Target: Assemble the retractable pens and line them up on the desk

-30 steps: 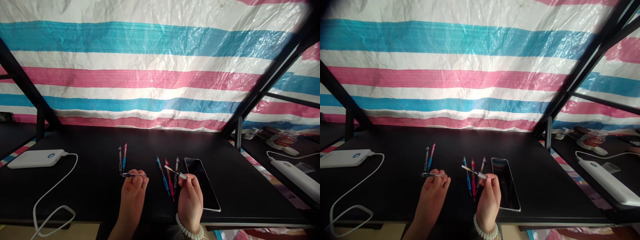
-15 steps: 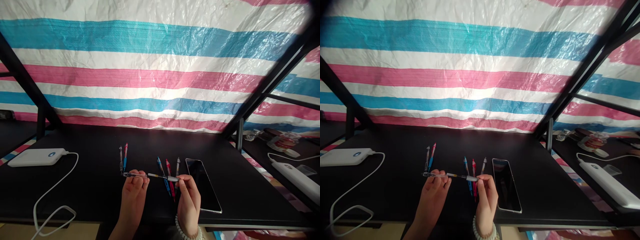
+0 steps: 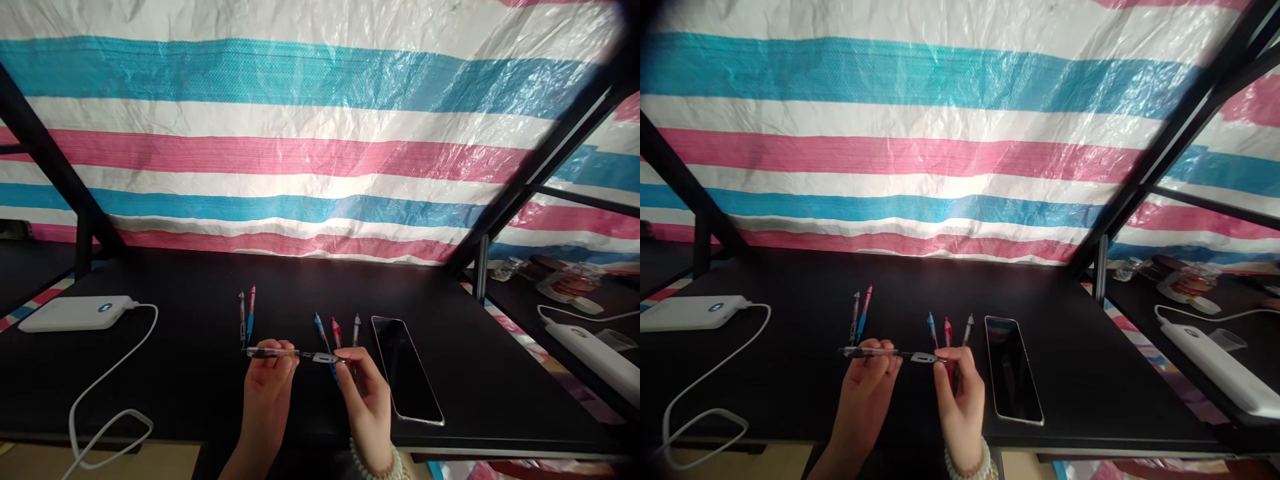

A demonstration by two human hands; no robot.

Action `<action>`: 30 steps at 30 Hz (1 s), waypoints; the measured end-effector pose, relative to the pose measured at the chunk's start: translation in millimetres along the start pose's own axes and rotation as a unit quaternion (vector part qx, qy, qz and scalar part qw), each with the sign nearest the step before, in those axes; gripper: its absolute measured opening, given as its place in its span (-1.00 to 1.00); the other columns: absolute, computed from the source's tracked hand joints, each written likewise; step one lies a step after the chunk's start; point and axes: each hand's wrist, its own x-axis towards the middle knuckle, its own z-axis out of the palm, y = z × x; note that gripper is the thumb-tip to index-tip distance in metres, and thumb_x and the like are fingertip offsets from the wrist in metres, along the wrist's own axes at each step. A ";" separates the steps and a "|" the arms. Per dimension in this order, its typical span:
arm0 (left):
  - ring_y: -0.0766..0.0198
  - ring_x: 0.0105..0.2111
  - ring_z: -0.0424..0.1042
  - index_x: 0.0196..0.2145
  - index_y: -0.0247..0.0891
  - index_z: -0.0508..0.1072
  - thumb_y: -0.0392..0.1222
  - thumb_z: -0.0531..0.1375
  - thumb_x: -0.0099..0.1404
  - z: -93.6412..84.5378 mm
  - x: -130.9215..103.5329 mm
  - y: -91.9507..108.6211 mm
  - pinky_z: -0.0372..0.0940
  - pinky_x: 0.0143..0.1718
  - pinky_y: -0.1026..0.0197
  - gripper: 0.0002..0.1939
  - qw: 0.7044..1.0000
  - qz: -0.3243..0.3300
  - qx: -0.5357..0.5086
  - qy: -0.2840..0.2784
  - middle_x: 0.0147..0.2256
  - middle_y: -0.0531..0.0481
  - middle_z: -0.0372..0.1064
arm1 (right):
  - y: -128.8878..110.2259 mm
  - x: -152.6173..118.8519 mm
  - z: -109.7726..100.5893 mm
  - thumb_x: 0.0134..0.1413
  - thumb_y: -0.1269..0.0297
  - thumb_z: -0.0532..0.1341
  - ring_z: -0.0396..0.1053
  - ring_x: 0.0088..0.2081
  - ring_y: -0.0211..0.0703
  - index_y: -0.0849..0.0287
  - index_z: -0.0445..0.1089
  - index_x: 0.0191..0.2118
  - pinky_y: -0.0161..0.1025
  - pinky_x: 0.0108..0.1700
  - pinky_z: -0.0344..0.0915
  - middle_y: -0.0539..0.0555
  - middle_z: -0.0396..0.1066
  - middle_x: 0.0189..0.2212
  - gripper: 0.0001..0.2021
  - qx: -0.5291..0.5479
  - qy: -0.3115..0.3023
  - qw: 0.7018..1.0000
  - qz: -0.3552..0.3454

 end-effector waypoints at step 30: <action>0.29 -0.34 0.49 -0.18 -0.17 0.44 -0.17 0.28 0.27 0.3 -4.0 2.0 0.32 -0.46 0.33 -0.83 0.989 -0.061 0.107 -0.082 -0.17 -0.08 0.53 | 0.9 2.5 1.0 0.34 0.17 0.07 0.20 -0.54 -0.27 0.16 0.24 -0.54 -0.33 -0.46 0.14 -0.05 0.20 -0.58 -0.61 -0.005 -0.035 0.999 -0.035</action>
